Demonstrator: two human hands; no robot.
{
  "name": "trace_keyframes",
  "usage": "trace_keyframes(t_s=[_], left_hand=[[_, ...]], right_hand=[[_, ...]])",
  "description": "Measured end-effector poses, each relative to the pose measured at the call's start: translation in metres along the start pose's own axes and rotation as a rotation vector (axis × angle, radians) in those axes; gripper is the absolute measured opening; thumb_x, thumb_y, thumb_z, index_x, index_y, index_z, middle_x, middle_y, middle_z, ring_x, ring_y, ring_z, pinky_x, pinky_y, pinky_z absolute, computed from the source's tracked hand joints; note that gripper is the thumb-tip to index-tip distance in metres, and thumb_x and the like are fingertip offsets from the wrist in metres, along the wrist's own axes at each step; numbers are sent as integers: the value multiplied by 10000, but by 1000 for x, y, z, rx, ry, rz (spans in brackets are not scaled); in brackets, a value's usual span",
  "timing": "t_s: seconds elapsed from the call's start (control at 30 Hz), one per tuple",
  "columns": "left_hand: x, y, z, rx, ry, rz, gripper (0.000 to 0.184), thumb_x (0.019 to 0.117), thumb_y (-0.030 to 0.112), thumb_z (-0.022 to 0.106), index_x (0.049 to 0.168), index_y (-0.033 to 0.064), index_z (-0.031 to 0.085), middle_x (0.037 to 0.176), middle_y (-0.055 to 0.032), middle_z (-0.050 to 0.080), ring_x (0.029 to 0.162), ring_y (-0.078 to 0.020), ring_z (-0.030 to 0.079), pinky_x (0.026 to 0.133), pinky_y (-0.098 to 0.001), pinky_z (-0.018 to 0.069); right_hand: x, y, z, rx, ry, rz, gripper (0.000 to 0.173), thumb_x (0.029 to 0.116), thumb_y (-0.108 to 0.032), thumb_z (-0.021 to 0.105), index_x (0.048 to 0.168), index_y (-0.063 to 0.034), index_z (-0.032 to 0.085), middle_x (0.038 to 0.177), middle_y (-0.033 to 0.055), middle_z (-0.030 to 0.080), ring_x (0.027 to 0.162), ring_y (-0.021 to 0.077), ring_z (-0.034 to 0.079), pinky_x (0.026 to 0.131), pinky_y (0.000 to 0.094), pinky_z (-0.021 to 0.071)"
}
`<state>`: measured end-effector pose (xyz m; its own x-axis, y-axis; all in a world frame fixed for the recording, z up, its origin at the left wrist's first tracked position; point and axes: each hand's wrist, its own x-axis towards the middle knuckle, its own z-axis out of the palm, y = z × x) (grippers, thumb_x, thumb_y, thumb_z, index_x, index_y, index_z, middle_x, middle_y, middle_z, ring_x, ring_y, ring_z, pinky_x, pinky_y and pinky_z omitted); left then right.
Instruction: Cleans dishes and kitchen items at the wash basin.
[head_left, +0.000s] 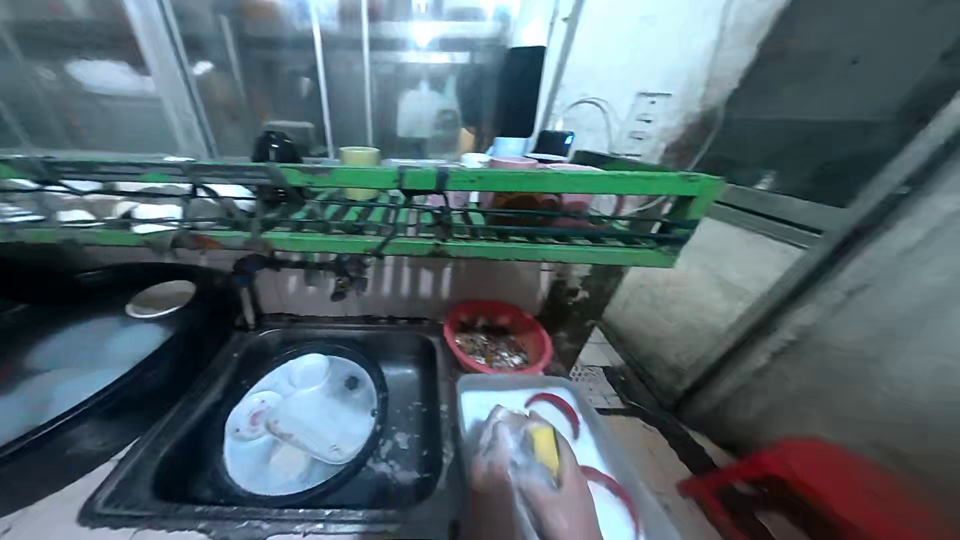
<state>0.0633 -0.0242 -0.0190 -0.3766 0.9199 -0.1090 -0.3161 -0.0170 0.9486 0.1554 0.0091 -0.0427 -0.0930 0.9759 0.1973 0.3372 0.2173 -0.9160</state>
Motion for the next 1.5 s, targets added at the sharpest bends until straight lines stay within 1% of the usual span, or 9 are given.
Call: trace_keyframes(t_s=[0.13,0.23,0.37,0.57,0.73,0.93,1.1,1.27,1.5], left_hand=[[10,-21,-11,344,-165,474,374,1039,-2,398,1344,-143,562,1490,-269,501,1412,-264,491,1187,-347,383],[14,-4,-14,90,-128,59,522,1123,219,203,1523,-81,354,1544,-251,425,1406,-220,462,1167,-354,387],[45,17,-18,-230,-59,-639,570,1098,487,311,1454,56,424,1156,-269,664,887,-401,712,685,-529,596],[32,30,-10,-131,-131,-557,306,940,-62,545,1237,13,544,978,-133,659,839,-217,665,711,-393,569],[3,12,-10,75,-463,-441,147,1014,-33,463,1106,46,545,792,14,636,689,-70,627,659,-254,549],[-8,21,-5,611,-616,-379,628,962,3,572,1538,-45,326,1398,-285,535,1262,-339,559,1064,-490,446],[0,28,-13,420,-611,-464,205,974,4,583,1177,-1,553,961,-33,602,838,-98,597,787,-302,529],[0,13,-8,265,-630,-373,633,833,-88,581,1437,-28,402,1046,-97,616,882,-127,613,785,-323,529],[-3,38,0,131,-668,-481,234,870,-129,519,975,71,581,799,34,642,729,-51,617,696,-250,538]], right_hand=[[45,14,-15,357,205,365,664,922,-29,638,1515,7,343,1288,227,602,1076,264,657,885,446,578],[55,-5,-34,588,357,248,600,940,-21,598,1487,17,355,1170,174,628,928,190,676,766,375,603],[38,-12,-63,837,187,6,512,851,-196,641,1284,-2,447,915,47,720,763,152,726,660,340,637],[22,11,-61,82,118,377,719,855,-83,749,1488,33,428,1276,251,623,1115,319,646,952,510,538],[-14,-27,-29,-121,36,7,737,767,-219,810,1374,97,537,1183,248,685,1091,328,676,972,520,529],[39,10,-58,82,201,366,692,898,-122,729,1493,28,409,1317,258,599,1158,318,626,977,504,520],[-9,-35,-41,-146,-34,-180,701,762,-200,794,1323,143,552,1170,254,686,1077,283,680,965,452,542],[32,4,-58,143,176,260,773,859,-144,735,1513,28,360,1313,217,598,1117,225,643,944,413,557],[-2,-38,-55,-85,-1,-149,720,751,-140,810,1334,158,512,1156,203,686,1041,117,674,949,290,552]])
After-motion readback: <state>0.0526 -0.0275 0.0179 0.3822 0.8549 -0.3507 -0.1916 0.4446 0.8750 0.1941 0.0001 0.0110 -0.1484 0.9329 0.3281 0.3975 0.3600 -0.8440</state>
